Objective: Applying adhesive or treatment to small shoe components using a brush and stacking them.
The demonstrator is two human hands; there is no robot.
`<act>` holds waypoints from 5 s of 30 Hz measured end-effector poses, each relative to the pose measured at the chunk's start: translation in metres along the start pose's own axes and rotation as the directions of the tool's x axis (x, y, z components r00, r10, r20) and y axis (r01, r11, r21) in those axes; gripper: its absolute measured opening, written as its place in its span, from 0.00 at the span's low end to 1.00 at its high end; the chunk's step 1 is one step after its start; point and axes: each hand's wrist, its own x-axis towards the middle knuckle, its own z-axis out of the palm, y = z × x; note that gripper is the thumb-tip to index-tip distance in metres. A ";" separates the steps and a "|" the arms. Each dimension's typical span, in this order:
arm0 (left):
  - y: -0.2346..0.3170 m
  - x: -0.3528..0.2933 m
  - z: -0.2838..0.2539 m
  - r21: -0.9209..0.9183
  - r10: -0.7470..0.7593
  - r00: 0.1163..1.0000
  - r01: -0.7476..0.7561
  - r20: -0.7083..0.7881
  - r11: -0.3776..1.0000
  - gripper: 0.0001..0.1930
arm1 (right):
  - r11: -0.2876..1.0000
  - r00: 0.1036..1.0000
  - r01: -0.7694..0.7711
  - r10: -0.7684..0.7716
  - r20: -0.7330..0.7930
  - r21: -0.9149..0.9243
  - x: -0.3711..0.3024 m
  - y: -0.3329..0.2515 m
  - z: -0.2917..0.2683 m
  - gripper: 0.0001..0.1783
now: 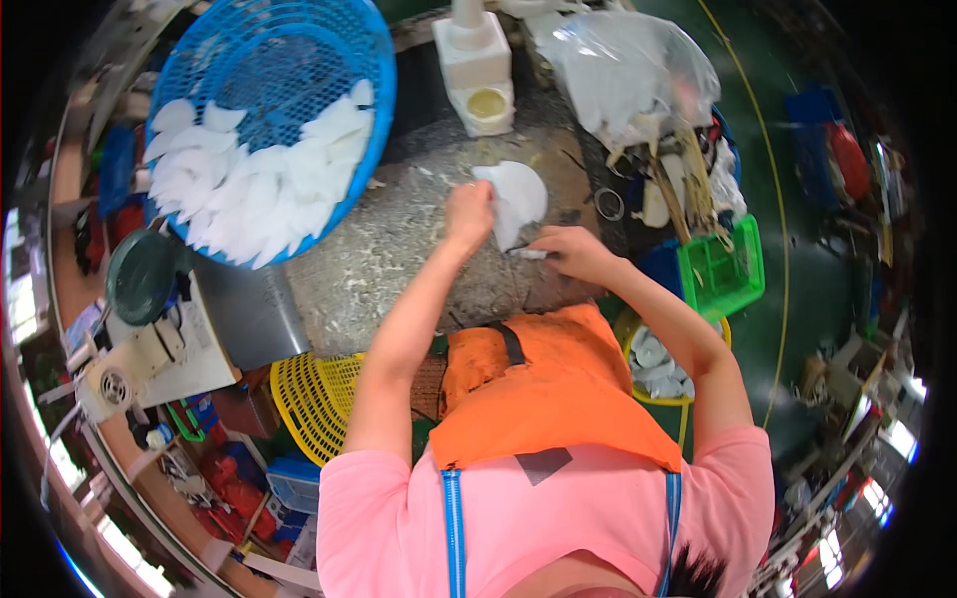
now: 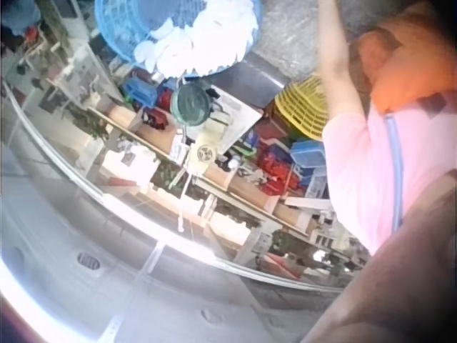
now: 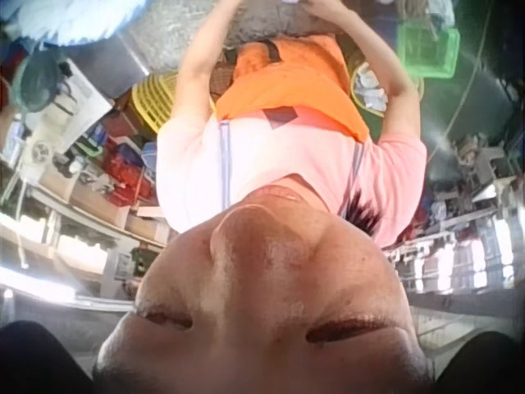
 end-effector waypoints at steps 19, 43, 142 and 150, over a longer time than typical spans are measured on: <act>-0.069 0.034 -0.160 0.299 -0.069 0.809 0.293 -0.584 0.908 0.08 | 0.982 0.951 0.091 -0.135 -0.278 -0.167 0.115 0.025 -0.036 0.11; 0.035 -0.028 -0.040 0.006 0.153 0.928 -0.160 -0.339 0.987 0.07 | 0.974 0.999 -0.024 0.015 -0.043 -0.226 0.017 0.024 -0.028 0.17; 0.022 0.033 -0.002 0.069 0.019 1.000 -0.020 0.013 0.997 0.21 | 0.975 0.818 -0.123 -0.007 -0.575 -0.187 0.150 0.041 -0.075 0.15; 0.029 0.039 0.000 0.162 -0.001 0.998 -0.009 0.062 0.987 0.23 | 0.976 0.788 -0.100 -0.041 -0.614 -0.193 0.141 0.043 -0.072 0.14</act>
